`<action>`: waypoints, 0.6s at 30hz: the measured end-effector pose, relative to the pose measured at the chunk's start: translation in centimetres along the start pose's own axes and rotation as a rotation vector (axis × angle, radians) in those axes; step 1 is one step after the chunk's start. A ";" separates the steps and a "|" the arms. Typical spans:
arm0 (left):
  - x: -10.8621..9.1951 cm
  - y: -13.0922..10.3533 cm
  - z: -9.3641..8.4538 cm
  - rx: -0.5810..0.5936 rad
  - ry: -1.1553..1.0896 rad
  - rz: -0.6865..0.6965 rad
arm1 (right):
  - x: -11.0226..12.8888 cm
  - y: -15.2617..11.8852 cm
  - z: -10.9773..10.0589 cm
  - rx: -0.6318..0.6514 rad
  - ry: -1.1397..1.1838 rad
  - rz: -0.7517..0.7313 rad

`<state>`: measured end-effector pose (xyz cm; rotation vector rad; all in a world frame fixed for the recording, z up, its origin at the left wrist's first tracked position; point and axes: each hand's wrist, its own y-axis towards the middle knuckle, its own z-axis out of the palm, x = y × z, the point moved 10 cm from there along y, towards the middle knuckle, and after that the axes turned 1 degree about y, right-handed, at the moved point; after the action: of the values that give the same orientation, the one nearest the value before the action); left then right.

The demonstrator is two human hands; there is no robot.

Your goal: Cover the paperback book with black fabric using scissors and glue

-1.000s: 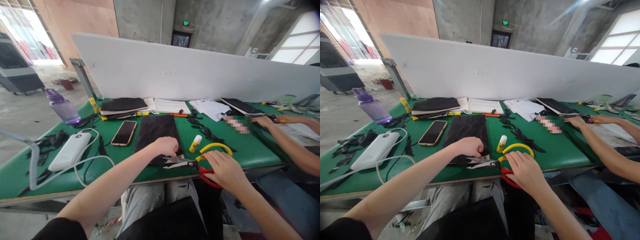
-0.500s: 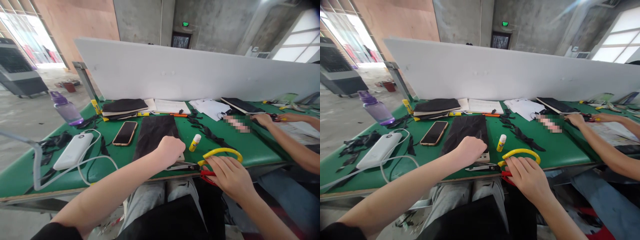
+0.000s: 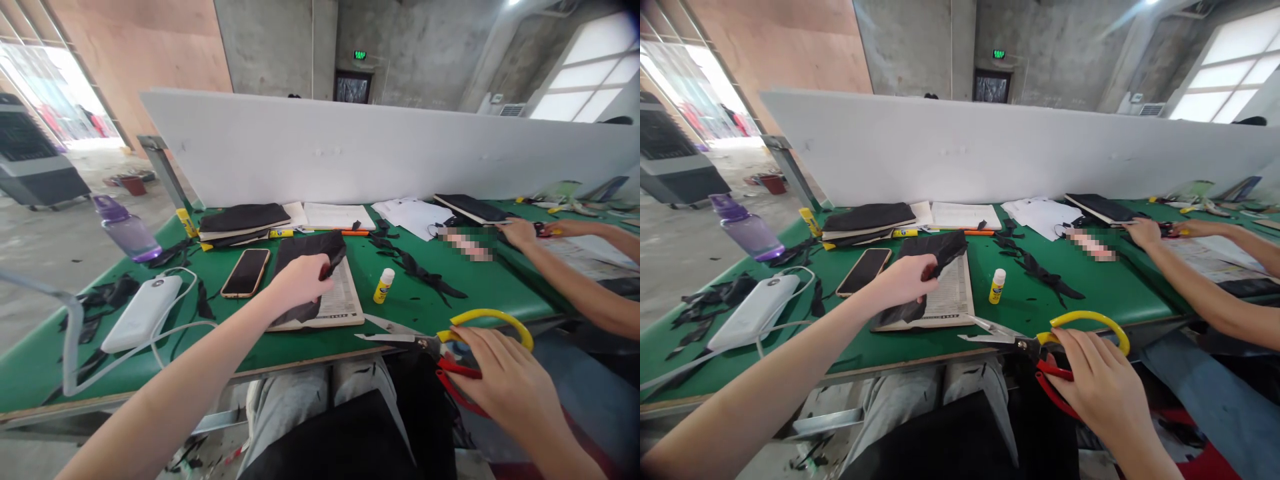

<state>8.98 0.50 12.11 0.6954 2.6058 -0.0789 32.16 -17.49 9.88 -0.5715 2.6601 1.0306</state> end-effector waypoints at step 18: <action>12.6 -13.1 -11.7 -0.835 -0.361 -0.308 | 8.2 7.2 2.0 0.047 0.476 0.326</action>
<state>-11.93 -3.20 16.50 -0.0244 2.0871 0.6828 21.80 -13.47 9.88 -0.4217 3.2727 1.0103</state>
